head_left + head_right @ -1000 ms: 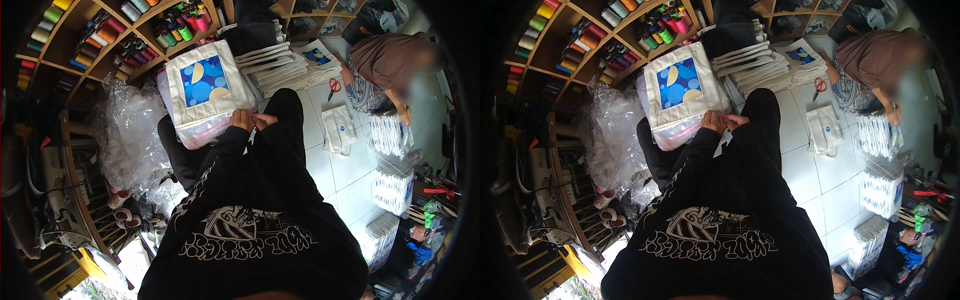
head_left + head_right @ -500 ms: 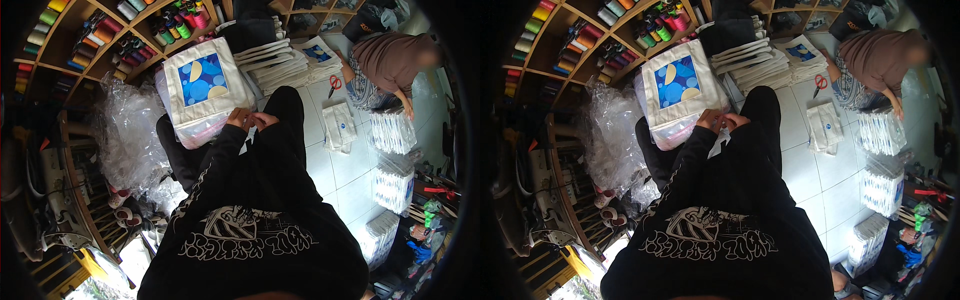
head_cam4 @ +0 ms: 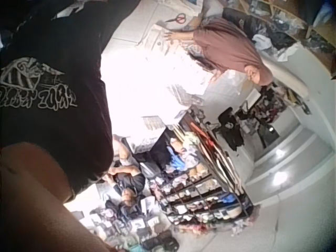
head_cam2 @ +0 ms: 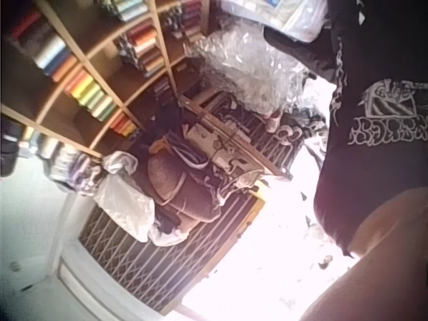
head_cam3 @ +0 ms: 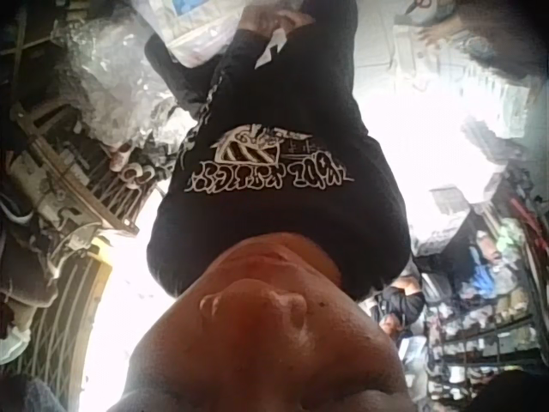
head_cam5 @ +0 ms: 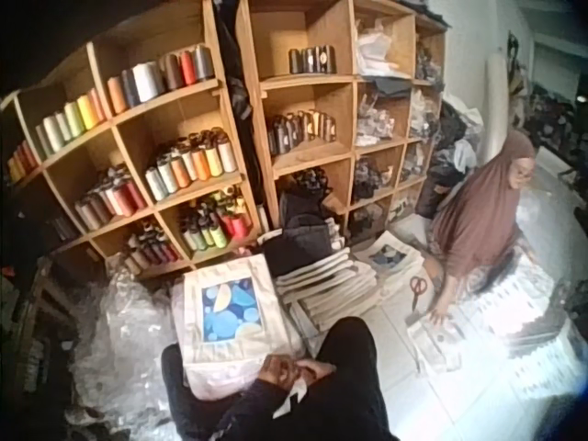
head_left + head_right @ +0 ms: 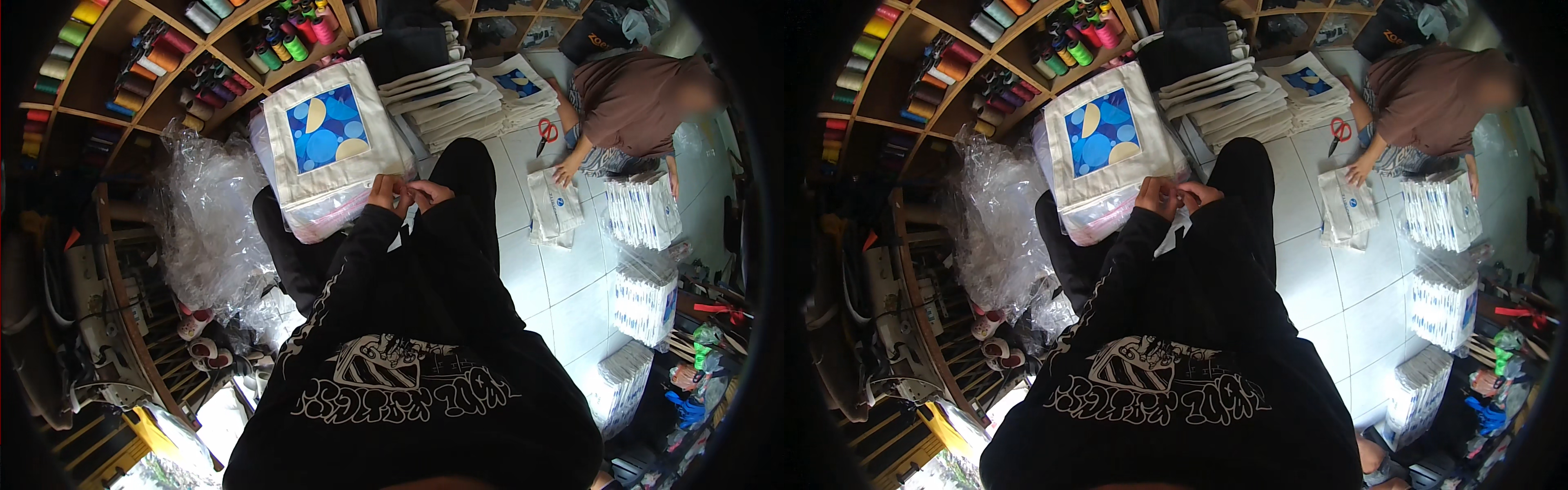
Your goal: Packing printed white tote bags into clear plastic sleeves and organizing them into stacks.
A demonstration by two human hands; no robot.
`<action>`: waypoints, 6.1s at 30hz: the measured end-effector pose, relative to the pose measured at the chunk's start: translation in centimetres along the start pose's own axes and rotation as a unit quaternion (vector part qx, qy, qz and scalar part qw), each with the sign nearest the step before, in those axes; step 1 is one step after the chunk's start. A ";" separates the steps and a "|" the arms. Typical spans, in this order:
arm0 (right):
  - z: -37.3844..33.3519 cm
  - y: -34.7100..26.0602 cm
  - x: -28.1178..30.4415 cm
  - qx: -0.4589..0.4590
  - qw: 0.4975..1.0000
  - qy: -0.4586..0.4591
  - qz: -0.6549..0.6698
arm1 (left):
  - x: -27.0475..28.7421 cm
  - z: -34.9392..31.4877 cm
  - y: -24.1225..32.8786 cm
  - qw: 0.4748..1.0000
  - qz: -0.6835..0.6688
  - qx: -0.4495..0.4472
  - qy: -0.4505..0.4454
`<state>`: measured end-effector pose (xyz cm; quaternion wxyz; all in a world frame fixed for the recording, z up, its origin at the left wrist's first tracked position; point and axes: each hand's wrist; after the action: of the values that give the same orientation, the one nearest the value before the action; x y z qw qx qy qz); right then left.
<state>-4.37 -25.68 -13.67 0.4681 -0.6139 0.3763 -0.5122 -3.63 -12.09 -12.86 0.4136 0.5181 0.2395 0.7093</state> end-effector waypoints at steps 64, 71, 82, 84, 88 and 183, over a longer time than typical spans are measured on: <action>1.6 1.4 -0.8 -0.122 0.963 -0.044 0.238 | -0.4 -0.3 -1.2 0.995 0.000 -0.100 -0.004; 2.0 2.1 -1.0 -0.174 0.950 -0.052 0.252 | 0.2 -0.5 -1.0 0.997 -0.018 -0.069 -0.022; 2.0 1.9 -0.9 -0.214 0.931 -0.033 0.293 | 0.5 -0.7 -1.4 1.000 -0.026 -0.012 -0.005; 2.0 2.0 -0.8 -0.214 0.930 -0.028 0.296 | 1.3 -0.6 -1.3 1.000 -0.016 -0.008 0.004; 2.1 1.9 -1.0 -0.219 0.928 -0.010 0.301 | 5.2 -2.5 -2.7 0.997 -0.014 0.045 0.057; 3.3 -2.2 1.9 0.229 0.958 -0.024 -0.169 | 20.4 -6.8 -9.9 0.961 0.227 -0.149 0.045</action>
<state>-0.83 -26.24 -11.19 0.5117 -0.5568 0.1283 -0.6416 -9.12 10.87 -11.88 0.3027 0.4586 0.0253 0.8352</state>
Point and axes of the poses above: each hand's wrist, its own z-axis towards the middle knuckle, its own x-axis out of the back of the hand, y = z × x, and after that the axes turned 3 degrees about -y, right-handed
